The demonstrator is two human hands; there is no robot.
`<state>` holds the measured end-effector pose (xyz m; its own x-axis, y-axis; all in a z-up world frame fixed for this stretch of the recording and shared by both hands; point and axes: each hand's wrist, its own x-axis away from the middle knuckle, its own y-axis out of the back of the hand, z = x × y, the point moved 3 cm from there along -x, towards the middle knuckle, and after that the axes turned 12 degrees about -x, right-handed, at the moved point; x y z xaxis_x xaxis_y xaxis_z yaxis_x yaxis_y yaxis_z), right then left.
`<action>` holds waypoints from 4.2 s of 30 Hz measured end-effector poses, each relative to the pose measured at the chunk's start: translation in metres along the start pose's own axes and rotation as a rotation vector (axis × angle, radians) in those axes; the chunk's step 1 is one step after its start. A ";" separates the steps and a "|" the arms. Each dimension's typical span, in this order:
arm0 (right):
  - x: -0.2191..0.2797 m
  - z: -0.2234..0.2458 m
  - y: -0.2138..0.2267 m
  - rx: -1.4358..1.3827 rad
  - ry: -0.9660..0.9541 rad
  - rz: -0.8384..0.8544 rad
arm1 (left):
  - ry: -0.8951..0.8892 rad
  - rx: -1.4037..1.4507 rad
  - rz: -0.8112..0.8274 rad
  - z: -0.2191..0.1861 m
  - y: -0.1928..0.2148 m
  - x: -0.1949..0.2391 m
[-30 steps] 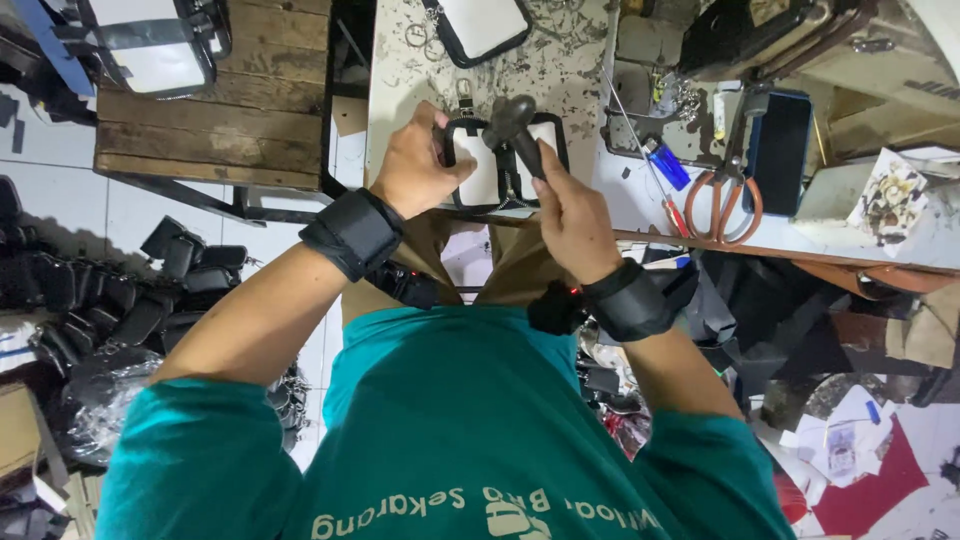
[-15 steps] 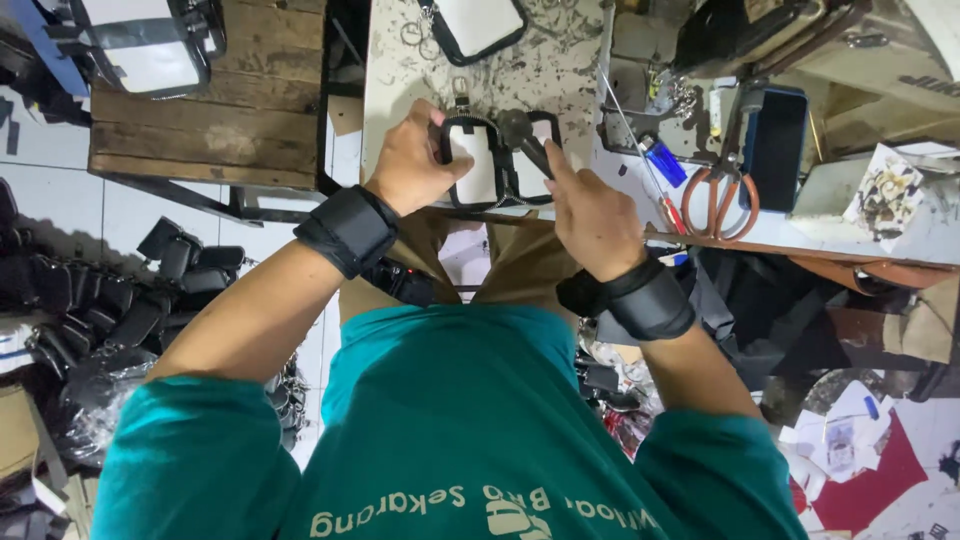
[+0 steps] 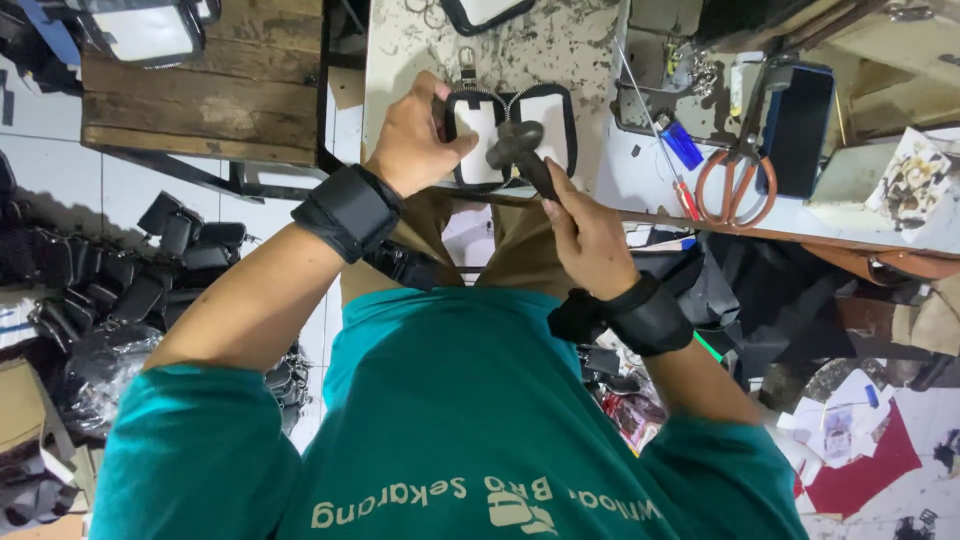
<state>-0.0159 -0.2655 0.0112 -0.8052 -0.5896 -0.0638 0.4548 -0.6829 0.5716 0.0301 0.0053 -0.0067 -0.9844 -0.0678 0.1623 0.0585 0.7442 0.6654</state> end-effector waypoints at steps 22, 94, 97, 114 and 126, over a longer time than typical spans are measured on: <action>0.020 -0.006 0.016 0.509 0.094 -0.135 | 0.004 -0.025 -0.013 0.001 -0.003 0.000; -0.013 -0.076 0.078 0.593 -0.162 -0.301 | -0.533 -0.972 -0.124 0.031 -0.024 -0.199; -0.035 -0.047 0.083 0.646 0.052 -0.266 | -0.552 -1.013 -0.157 0.042 -0.034 -0.207; -0.237 -0.027 0.009 0.645 0.133 0.494 | -0.474 -0.838 0.231 -0.046 0.053 -0.145; -0.221 0.005 0.031 0.456 -0.033 0.434 | -0.829 -0.199 -0.472 -0.115 0.190 -0.048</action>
<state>0.1739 -0.1545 0.0467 -0.5986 -0.7531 0.2731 0.5404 -0.1278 0.8317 0.1078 0.0736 0.1950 -0.7136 0.2159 -0.6664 -0.4198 0.6298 0.6536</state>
